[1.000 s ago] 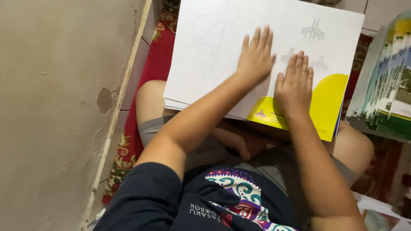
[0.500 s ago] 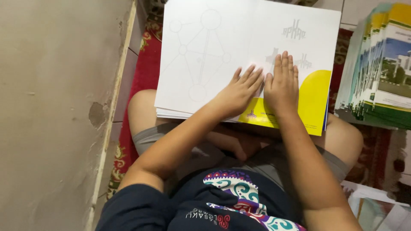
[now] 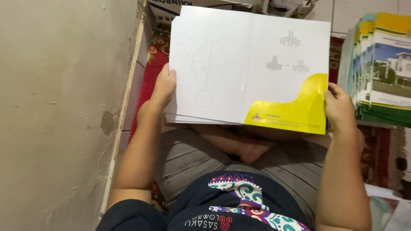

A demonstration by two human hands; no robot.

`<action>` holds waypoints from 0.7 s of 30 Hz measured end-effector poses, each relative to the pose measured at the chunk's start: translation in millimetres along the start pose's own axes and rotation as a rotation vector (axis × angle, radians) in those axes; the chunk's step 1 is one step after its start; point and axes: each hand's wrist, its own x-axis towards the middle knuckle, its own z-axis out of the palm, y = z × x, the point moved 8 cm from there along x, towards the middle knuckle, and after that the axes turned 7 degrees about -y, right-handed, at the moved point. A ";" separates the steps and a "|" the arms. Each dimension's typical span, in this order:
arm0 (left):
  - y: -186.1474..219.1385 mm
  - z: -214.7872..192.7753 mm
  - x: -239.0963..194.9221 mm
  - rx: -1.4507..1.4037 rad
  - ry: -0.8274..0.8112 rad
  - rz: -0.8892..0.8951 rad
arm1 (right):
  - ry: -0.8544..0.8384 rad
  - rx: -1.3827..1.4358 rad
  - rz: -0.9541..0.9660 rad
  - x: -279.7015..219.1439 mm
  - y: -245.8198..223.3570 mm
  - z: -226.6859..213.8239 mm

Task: The person organizes and inspects printed booklets and a large folder on the floor.

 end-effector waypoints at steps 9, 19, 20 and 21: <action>78.5 -17.1 -44.0 0.081 0.185 0.256 | -0.128 0.191 -0.086 29.8 14.1 0.6; 179.1 -48.5 -104.1 -0.254 0.123 0.525 | 0.076 0.400 -0.683 -3.6 -18.9 -42.9; 192.8 -58.1 -119.9 -0.261 0.139 0.537 | 0.172 0.402 -0.811 -33.4 -35.6 -57.4; 196.0 -63.2 -123.6 -0.261 0.143 0.544 | 0.174 0.404 -0.818 -38.4 -36.1 -67.0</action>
